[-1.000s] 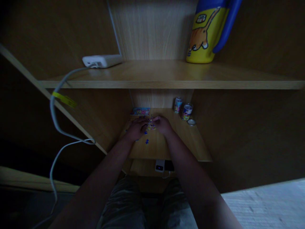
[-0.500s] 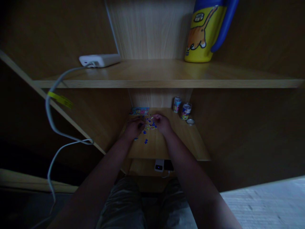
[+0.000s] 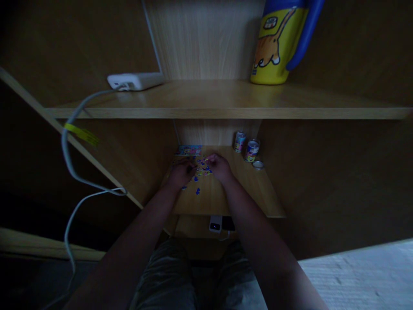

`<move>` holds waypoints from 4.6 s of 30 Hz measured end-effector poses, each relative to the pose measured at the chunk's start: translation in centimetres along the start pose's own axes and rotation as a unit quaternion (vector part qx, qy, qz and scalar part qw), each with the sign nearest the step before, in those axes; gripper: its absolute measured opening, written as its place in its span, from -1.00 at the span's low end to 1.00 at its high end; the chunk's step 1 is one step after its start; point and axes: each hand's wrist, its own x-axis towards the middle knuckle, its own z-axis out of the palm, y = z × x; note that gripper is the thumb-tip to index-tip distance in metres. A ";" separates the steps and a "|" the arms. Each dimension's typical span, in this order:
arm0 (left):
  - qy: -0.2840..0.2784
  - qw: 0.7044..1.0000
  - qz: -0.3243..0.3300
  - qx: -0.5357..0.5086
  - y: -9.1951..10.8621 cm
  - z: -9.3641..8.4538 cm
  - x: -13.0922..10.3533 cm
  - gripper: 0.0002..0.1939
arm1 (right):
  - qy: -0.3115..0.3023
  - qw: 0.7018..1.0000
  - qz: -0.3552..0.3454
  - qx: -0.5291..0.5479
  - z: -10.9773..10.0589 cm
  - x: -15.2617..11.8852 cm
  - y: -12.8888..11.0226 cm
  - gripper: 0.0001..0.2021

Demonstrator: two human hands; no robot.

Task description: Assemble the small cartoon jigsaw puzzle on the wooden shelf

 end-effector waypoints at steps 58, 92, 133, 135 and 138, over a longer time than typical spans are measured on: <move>0.010 0.946 -0.006 -0.323 -0.6 0.4 -0.1 -0.78 | -0.131 0.968 0.089 0.194 0.7 -1.1 -2.9 -0.47; -0.023 0.916 -0.047 -0.398 -0.4 0.3 -0.1 -0.66 | -0.118 0.968 0.103 0.197 0.6 -1.2 -3.4 -0.47; -0.081 0.913 -0.066 -0.393 0.3 -0.5 -0.3 -0.62 | -0.104 0.982 0.079 0.135 0.9 -1.1 -2.9 -0.59; -0.078 0.915 -0.059 -0.392 0.3 -0.5 -0.4 -0.63 | -0.104 0.983 0.075 0.133 0.8 -1.1 -2.9 -0.61; -0.079 0.917 -0.053 -0.388 0.2 -0.4 -0.3 -0.65 | -0.105 0.984 0.064 0.128 0.7 -1.1 -2.8 -0.63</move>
